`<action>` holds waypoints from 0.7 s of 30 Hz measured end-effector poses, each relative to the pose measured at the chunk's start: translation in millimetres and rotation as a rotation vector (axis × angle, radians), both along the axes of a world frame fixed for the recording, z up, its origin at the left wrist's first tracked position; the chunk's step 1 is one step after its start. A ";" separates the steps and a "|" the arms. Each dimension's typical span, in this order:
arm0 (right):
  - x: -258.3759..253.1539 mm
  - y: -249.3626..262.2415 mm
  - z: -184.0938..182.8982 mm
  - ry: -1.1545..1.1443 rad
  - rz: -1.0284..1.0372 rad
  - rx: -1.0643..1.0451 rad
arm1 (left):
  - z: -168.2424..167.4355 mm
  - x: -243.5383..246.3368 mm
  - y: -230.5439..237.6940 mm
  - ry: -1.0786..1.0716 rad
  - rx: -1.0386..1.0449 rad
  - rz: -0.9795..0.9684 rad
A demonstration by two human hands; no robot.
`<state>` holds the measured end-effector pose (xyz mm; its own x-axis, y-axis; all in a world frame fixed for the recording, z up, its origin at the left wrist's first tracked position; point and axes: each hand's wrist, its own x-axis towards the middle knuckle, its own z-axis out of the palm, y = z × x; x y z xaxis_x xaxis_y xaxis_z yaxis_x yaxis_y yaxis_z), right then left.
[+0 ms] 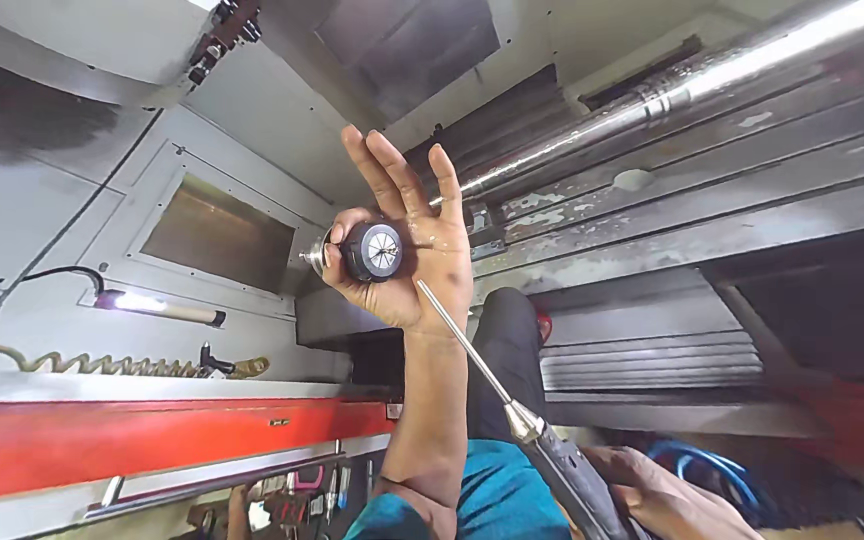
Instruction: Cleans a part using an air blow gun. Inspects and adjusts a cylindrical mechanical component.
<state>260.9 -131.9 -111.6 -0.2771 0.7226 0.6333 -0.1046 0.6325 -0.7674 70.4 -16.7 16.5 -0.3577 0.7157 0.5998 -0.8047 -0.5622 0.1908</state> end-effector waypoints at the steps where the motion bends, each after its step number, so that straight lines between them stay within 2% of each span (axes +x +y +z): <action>1: -0.1 -0.3 -0.7 0.005 -0.001 0.004 | 0.9 1.0 -1.1 -0.009 -0.005 -0.005; 5: 0.0 0.9 -0.8 0.019 -0.011 0.034 | 0.7 5.1 -2.8 -0.037 -0.011 0.021; 13: -7.5 -0.3 5.6 0.068 -0.023 0.025 | 0.4 5.8 -6.5 -0.075 -0.020 -0.109; 15: -10.3 1.2 18.5 0.041 -0.031 0.046 | 1.2 6.5 -5.0 -0.109 -0.039 -0.091; 18: -4.4 -3.3 0.0 -0.011 -0.013 0.056 | 5.1 3.4 1.0 -0.088 -0.071 -0.028; 21: 3.4 -2.8 -3.5 -0.060 0.006 0.034 | -9.4 -14.1 12.7 0.000 -0.120 0.087</action>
